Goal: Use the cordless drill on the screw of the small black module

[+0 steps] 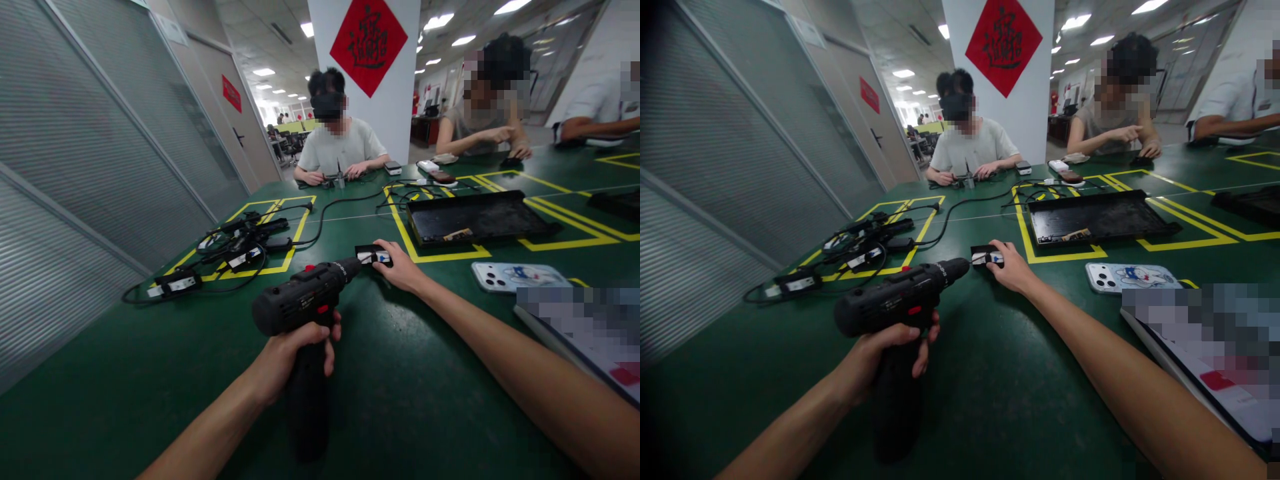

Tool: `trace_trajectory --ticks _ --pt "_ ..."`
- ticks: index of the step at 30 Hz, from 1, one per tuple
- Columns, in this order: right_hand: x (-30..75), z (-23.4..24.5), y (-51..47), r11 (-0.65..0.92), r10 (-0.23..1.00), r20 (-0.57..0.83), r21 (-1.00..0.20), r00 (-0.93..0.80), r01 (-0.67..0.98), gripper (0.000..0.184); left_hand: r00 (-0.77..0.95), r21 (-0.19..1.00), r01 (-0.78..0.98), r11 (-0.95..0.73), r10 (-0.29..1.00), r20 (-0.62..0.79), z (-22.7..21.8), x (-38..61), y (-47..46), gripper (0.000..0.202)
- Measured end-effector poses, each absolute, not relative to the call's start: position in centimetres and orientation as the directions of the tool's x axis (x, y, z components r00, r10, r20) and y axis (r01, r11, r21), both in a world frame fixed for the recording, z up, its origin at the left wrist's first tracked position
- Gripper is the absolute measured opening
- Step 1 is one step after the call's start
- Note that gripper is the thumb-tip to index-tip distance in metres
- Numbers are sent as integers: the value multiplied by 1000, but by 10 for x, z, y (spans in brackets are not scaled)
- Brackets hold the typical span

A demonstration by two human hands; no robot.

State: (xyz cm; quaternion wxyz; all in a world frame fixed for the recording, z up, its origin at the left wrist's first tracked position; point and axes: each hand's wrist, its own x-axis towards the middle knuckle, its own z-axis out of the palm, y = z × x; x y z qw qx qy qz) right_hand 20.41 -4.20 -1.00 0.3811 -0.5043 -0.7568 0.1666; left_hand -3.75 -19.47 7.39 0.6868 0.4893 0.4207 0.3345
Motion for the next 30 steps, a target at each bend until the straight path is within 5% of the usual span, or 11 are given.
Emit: trace_trajectory --ticks 7,16,30 --pt "204 -8 -42 441 888 414 -640 -201 629 51 423 962 -24 272 875 -237 76 -36 -196 38" --pt "203 -7 -43 441 887 415 -638 -201 631 50 421 955 -7 296 867 -266 78 -35 -195 20" --pt "203 -9 -43 445 884 421 -632 -201 634 50 401 959 12 282 877 -263 79 -34 -197 20"
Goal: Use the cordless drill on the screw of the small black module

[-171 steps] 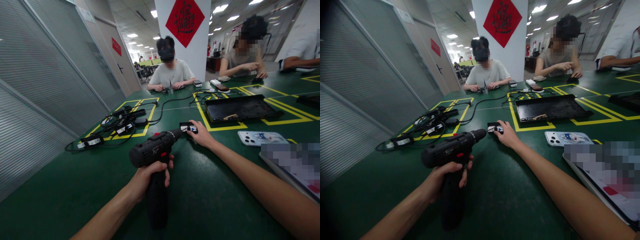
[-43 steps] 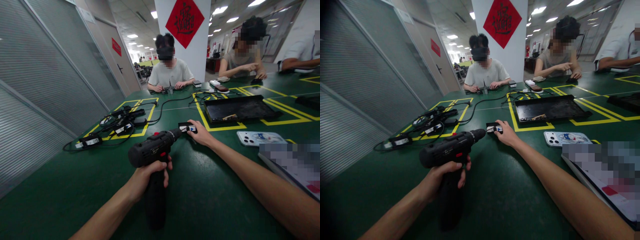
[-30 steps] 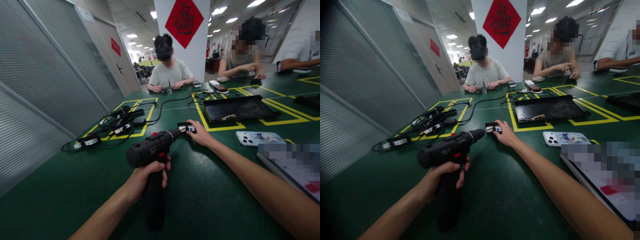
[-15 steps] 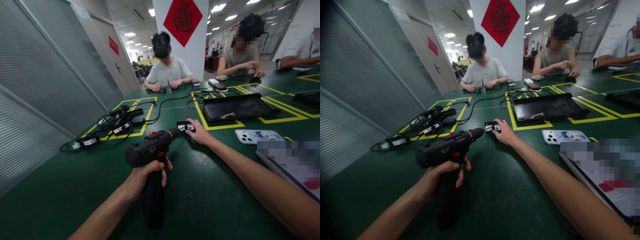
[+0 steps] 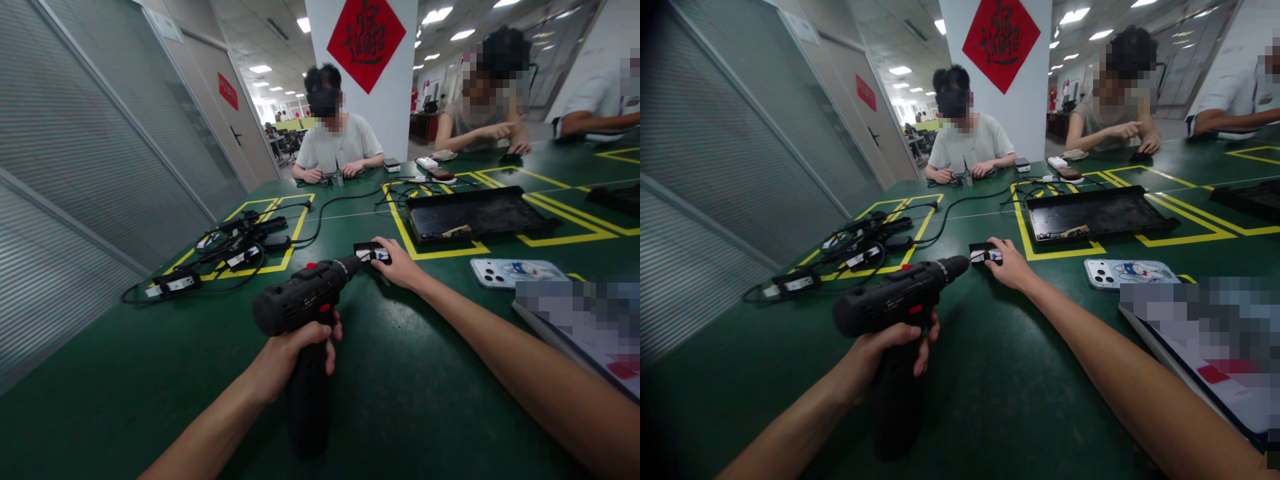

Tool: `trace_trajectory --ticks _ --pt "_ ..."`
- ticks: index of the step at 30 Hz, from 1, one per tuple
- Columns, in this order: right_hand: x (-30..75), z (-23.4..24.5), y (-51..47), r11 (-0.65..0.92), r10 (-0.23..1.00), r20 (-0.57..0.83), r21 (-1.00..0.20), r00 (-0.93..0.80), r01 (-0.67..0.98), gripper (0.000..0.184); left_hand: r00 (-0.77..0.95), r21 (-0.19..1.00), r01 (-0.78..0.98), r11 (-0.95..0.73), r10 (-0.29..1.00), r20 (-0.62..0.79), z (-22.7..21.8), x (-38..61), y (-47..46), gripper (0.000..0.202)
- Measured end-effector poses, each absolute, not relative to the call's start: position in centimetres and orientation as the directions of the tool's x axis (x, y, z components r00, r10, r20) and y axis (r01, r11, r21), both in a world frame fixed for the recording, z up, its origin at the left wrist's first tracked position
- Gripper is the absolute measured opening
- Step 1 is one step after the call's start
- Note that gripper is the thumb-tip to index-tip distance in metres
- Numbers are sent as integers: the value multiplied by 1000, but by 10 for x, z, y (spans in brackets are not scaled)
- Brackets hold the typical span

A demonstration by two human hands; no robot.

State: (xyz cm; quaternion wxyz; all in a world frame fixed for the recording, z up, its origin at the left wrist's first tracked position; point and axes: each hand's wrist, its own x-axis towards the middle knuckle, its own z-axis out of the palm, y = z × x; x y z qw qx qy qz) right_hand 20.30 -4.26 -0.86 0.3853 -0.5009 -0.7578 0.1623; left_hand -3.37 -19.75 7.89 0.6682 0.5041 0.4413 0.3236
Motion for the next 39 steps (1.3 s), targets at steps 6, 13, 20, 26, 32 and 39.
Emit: trace_trajectory --ticks 6,13,20,26,32,39 --pt "203 -9 -42 442 886 417 -636 -201 633 50 382 965 16 262 890 -248 78 -34 -197 24" --pt "203 -9 -42 444 885 418 -631 -204 636 50 372 958 132 254 883 -286 83 -29 -200 20" --pt "203 -8 -42 443 887 414 -640 -203 628 51 348 952 144 269 887 -303 84 -28 -200 18" --pt "203 -9 -41 442 886 418 -637 -200 631 51 365 949 127 288 876 -315 83 -30 -198 17" --pt "202 -9 -42 451 881 426 -630 -204 633 51 372 948 133 290 871 -319 82 -32 -197 18" --pt "203 -7 -43 446 885 418 -630 -207 636 50 388 957 137 256 875 -289 83 -33 -197 18"
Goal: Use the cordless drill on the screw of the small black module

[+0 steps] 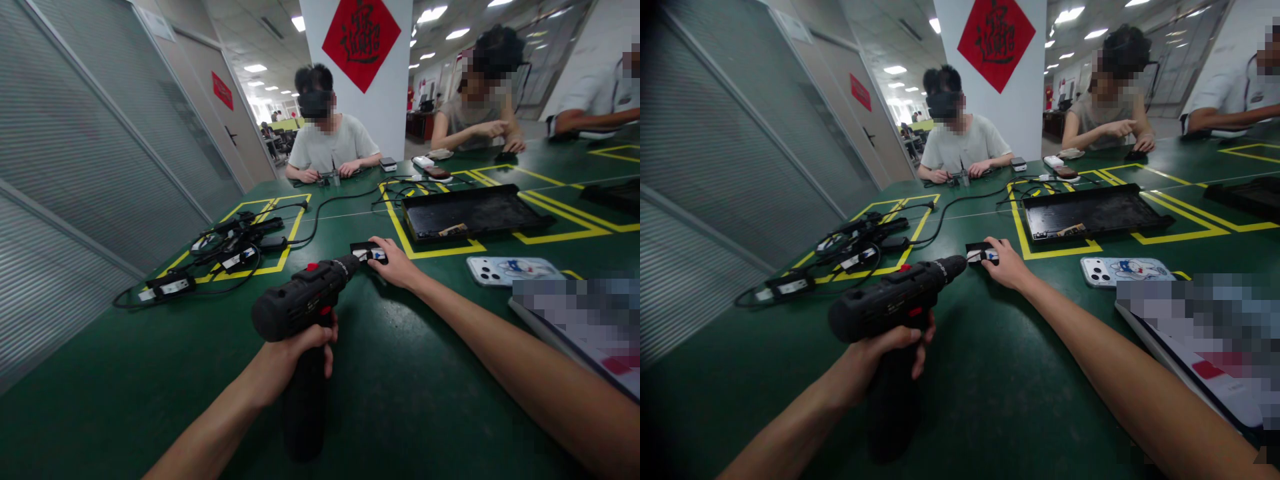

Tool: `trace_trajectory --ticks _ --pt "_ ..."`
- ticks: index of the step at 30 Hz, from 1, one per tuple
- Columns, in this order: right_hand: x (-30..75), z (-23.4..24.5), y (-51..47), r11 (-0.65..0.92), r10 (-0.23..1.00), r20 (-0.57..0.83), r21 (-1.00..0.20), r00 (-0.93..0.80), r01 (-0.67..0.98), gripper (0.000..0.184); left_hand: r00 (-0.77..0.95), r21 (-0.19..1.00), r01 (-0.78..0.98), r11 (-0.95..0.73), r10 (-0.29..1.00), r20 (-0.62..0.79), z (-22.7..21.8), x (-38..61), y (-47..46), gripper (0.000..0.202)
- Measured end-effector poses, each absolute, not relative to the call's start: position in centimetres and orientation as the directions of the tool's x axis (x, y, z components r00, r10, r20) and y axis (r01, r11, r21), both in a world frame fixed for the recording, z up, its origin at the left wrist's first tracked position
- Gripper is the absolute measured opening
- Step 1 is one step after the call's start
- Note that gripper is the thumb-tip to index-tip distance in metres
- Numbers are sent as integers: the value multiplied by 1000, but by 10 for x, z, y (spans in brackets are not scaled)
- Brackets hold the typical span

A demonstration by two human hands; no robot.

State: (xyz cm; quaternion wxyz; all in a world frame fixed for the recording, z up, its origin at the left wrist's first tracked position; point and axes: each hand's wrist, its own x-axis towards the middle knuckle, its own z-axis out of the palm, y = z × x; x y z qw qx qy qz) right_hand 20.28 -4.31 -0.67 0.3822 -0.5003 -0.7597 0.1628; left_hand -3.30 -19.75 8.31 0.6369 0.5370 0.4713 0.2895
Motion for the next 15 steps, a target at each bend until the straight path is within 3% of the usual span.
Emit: trace_trajectory --ticks 15 --pt "204 -7 -42 447 884 418 -627 -208 638 51 389 952 92 293 869 -305 80 -35 -196 18"
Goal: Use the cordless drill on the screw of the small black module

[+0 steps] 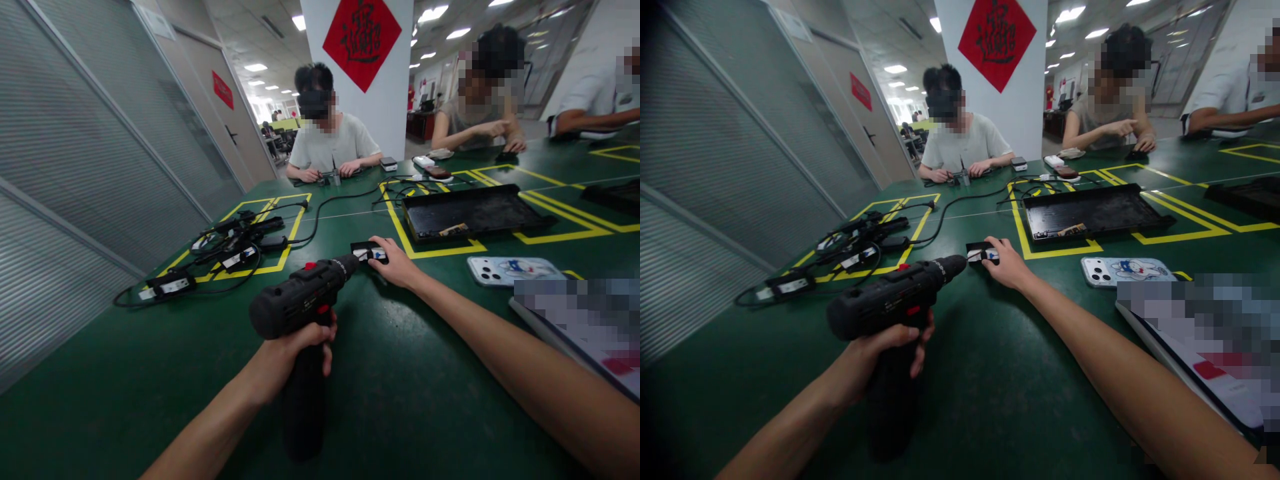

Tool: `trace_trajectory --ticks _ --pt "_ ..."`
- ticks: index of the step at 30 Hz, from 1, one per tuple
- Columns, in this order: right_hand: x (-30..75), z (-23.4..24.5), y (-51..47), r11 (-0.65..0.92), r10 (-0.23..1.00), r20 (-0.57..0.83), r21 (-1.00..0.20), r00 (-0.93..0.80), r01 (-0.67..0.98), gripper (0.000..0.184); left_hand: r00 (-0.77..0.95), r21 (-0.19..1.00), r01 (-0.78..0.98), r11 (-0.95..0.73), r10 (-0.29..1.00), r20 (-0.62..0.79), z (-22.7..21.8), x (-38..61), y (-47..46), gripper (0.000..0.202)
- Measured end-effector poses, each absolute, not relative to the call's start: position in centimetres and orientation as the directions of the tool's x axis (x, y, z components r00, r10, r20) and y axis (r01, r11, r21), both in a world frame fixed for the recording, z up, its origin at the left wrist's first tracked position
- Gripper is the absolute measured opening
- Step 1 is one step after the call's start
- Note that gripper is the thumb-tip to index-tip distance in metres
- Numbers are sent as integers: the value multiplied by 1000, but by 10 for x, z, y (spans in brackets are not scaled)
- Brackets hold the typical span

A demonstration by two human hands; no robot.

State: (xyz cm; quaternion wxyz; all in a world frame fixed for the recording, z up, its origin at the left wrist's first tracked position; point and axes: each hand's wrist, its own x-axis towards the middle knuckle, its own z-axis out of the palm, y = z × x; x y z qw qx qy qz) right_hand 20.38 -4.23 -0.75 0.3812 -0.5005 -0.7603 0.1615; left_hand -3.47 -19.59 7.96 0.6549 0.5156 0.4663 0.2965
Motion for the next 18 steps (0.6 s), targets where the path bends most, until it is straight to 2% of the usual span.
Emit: trace_trajectory --ticks 18 --pt "203 -9 -41 446 885 416 -633 -207 633 51 392 953 106 284 869 -303 79 -36 -196 19"
